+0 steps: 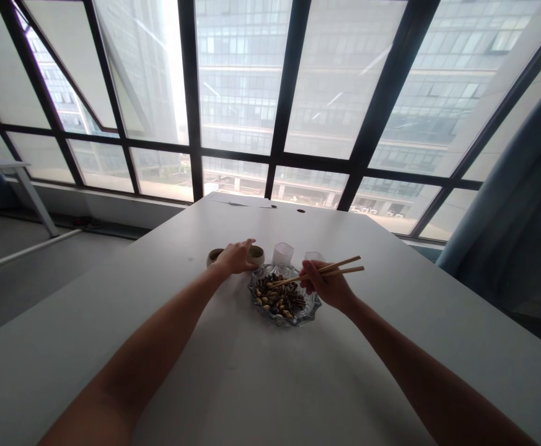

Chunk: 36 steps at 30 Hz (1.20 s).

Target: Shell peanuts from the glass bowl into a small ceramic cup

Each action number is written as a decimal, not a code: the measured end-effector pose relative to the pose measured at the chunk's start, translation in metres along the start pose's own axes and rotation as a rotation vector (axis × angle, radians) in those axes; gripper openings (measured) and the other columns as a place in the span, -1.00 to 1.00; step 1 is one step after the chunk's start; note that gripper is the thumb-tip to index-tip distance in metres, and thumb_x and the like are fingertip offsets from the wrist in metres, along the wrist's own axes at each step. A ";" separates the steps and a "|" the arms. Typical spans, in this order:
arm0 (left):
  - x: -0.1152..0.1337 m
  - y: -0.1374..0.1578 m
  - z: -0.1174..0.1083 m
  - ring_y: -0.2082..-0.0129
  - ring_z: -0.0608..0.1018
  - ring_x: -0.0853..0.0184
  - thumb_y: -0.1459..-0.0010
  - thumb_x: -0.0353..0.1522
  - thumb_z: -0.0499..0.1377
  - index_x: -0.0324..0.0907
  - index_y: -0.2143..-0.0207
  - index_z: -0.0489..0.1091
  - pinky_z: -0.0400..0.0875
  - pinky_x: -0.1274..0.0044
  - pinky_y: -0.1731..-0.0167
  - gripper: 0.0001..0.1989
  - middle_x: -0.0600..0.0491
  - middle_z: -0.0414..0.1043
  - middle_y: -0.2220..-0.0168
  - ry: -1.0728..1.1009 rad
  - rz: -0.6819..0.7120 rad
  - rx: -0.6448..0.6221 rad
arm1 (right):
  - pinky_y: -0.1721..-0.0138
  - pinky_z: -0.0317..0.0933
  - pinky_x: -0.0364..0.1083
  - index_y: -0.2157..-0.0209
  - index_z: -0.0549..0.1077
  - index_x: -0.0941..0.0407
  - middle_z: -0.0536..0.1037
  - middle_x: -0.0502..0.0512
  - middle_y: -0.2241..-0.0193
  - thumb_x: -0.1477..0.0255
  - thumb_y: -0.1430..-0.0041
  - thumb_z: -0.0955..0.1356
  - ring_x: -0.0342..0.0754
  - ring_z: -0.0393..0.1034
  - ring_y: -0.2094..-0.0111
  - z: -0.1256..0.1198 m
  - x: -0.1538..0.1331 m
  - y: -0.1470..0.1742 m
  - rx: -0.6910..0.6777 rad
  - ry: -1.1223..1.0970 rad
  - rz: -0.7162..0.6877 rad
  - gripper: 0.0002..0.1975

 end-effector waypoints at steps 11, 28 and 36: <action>0.039 -0.029 -0.016 -0.26 0.36 0.01 -0.22 -0.04 0.13 -0.22 -0.32 0.08 0.20 0.25 -0.23 -0.26 -0.21 0.30 -0.27 0.015 0.005 -0.153 | 0.80 0.13 -0.18 0.59 0.47 0.16 0.47 0.09 0.77 -0.21 0.09 0.42 -0.16 0.25 0.82 -0.028 0.048 -0.001 0.306 -0.329 0.192 -0.36; 0.076 -0.066 0.012 -0.16 0.43 0.03 -0.01 -0.37 0.31 -0.17 -0.29 0.08 0.43 0.24 -0.06 -0.19 -0.17 0.38 -0.17 0.198 0.356 0.159 | 0.76 0.13 -0.17 0.57 0.42 0.14 0.48 0.07 0.75 -0.18 -0.12 0.30 -0.15 0.29 0.80 -0.072 0.024 -0.001 0.715 -0.234 -0.078 -0.37; 0.089 -0.052 0.000 -0.18 0.42 0.04 -0.05 -0.34 0.31 -0.12 -0.32 0.06 0.40 0.22 -0.11 -0.18 -0.15 0.34 -0.22 0.246 0.350 0.072 | 0.60 0.29 -0.13 0.43 0.45 0.12 0.55 0.07 0.61 -0.13 -0.17 0.31 -0.10 0.41 0.64 -0.051 0.027 0.001 0.495 -0.059 -0.110 -0.45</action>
Point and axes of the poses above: each hand's wrist, its own y-axis away from the middle knuckle, its own z-axis out of the palm, x = y × z, the point moved 2 cm from there along -y, towards the middle knuckle
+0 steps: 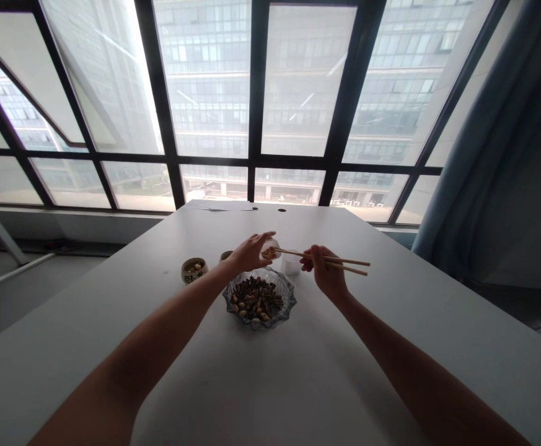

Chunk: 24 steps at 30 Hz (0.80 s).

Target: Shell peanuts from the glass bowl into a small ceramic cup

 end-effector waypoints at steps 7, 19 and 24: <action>-0.011 -0.009 0.008 -0.09 0.51 0.04 -0.08 -0.25 0.31 -0.20 -0.30 0.07 0.44 0.27 -0.04 -0.20 -0.21 0.44 -0.12 -0.041 -0.101 -0.042 | 0.57 0.28 -0.14 0.42 0.49 0.13 0.54 0.08 0.60 -0.09 -0.23 0.28 -0.12 0.39 0.61 0.001 -0.008 -0.001 -0.030 0.035 -0.027 -0.45; -0.030 -0.006 0.001 -0.16 0.49 0.06 -0.18 -0.05 0.22 -0.21 -0.27 0.15 0.35 0.31 -0.11 -0.28 -0.23 0.45 -0.14 -0.170 -0.316 -0.173 | 0.72 0.15 -0.20 0.53 0.44 0.13 0.48 0.05 0.70 -0.15 -0.18 0.28 -0.17 0.29 0.72 0.012 -0.017 0.009 -0.360 0.092 0.040 -0.39; -0.044 0.032 -0.027 -0.15 0.48 0.03 -0.21 0.00 0.13 -0.16 -0.21 0.26 0.21 0.24 -0.22 -0.37 -0.15 0.47 -0.13 -0.311 -0.367 -0.140 | 0.68 0.22 -0.18 0.51 0.44 0.11 0.50 0.05 0.66 -0.14 -0.19 0.29 -0.14 0.36 0.68 0.021 -0.016 0.017 -0.413 0.070 0.040 -0.42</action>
Point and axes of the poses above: each hand's wrist, its own y-axis away from the middle knuckle, its own z-axis out of the palm, x = y × z, the point moved 2 cm from there along -y, towards the middle knuckle
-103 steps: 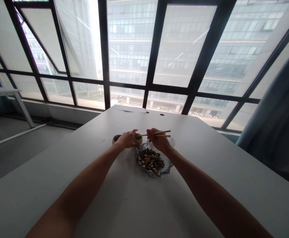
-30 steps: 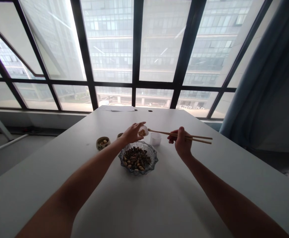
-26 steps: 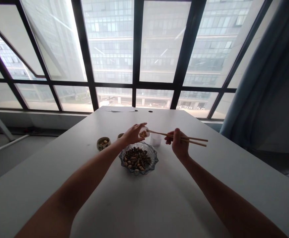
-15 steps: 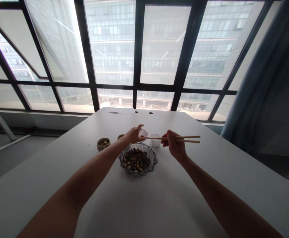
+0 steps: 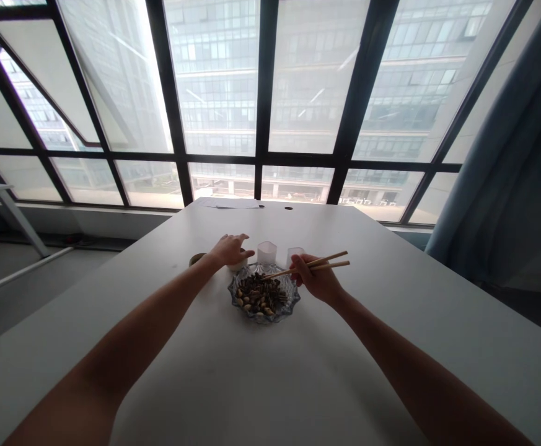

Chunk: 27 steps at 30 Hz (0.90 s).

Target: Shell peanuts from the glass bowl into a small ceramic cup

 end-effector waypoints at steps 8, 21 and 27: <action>-0.021 0.036 -0.001 -0.11 0.51 -0.01 -0.13 -0.02 0.21 -0.20 -0.25 0.21 0.35 0.28 -0.10 -0.27 -0.19 0.48 -0.11 0.031 -0.092 -0.058 | 0.67 0.23 -0.18 0.50 0.44 0.10 0.52 0.05 0.65 -0.14 -0.19 0.28 -0.13 0.38 0.67 0.012 0.010 0.005 0.000 0.064 0.014 -0.42; -0.026 0.038 0.006 -0.05 0.56 0.04 0.04 -0.17 0.38 -0.17 -0.25 0.17 0.46 0.36 0.01 -0.16 -0.16 0.50 -0.08 0.170 -0.083 0.048 | 0.73 0.22 -0.15 0.51 0.46 0.10 0.51 0.07 0.70 -0.20 -0.08 0.33 -0.11 0.35 0.73 0.012 0.013 0.004 0.140 -0.104 0.097 -0.40; -0.025 0.037 0.007 -0.03 0.57 0.08 0.08 -0.30 0.37 -0.09 -0.23 0.18 0.45 0.35 -0.01 -0.19 -0.05 0.49 -0.09 0.191 0.034 0.087 | 0.77 0.20 -0.13 0.52 0.44 0.12 0.51 0.12 0.72 -0.24 0.03 0.37 -0.09 0.33 0.77 0.003 0.029 -0.006 0.283 -0.356 0.237 -0.36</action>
Point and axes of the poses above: each hand's wrist, its own y-axis away from the middle knuckle, its own z-axis out of the palm, x = y × z, the point moved 2 cm from there along -y, towards the middle knuckle
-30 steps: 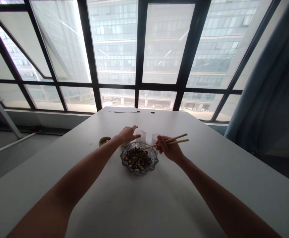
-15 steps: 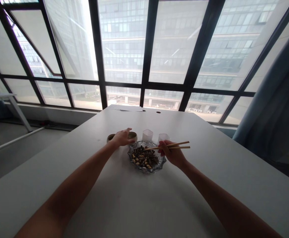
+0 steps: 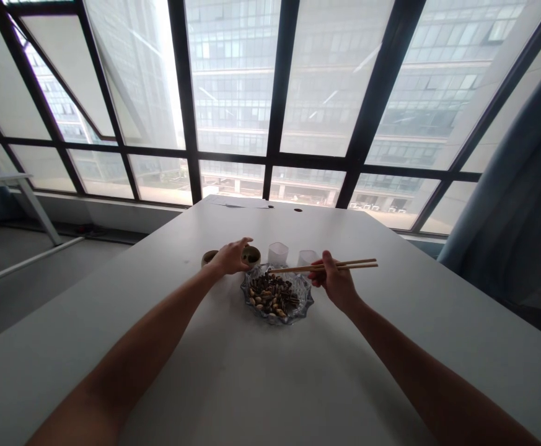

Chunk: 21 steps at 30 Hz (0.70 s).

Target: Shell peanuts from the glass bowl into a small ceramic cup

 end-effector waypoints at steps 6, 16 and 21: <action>-0.003 -0.001 0.004 -0.03 0.56 0.08 0.08 -0.33 0.35 -0.10 -0.23 0.18 0.45 0.36 -0.01 -0.20 -0.05 0.48 -0.10 0.017 0.066 0.019 | 0.75 0.20 -0.13 0.51 0.43 0.12 0.52 0.10 0.71 -0.21 -0.04 0.35 -0.11 0.33 0.77 0.008 -0.011 0.005 0.020 -0.004 -0.095 -0.38; 0.003 0.001 0.002 0.00 0.57 0.07 0.06 -0.34 0.35 -0.17 -0.21 0.20 0.46 0.34 0.01 -0.24 -0.11 0.50 -0.05 0.016 0.055 0.023 | 0.60 0.27 -0.15 0.46 0.44 0.10 0.55 0.07 0.59 -0.17 -0.15 0.29 -0.10 0.43 0.61 0.075 -0.013 -0.024 -0.279 0.395 -0.302 -0.42; 0.004 0.002 0.001 -0.02 0.57 0.07 0.04 -0.35 0.35 -0.16 -0.23 0.19 0.46 0.35 0.01 -0.24 -0.12 0.49 -0.08 -0.011 0.038 0.016 | 0.59 0.29 -0.14 0.44 0.47 0.10 0.55 0.07 0.58 -0.15 -0.20 0.27 -0.10 0.42 0.61 0.070 -0.015 -0.025 -0.225 0.392 -0.314 -0.43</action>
Point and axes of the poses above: each hand's wrist, its own y-axis away from the middle knuckle, its own z-axis out of the palm, x = y × z, the point moved 2 cm from there along -y, towards the middle knuckle
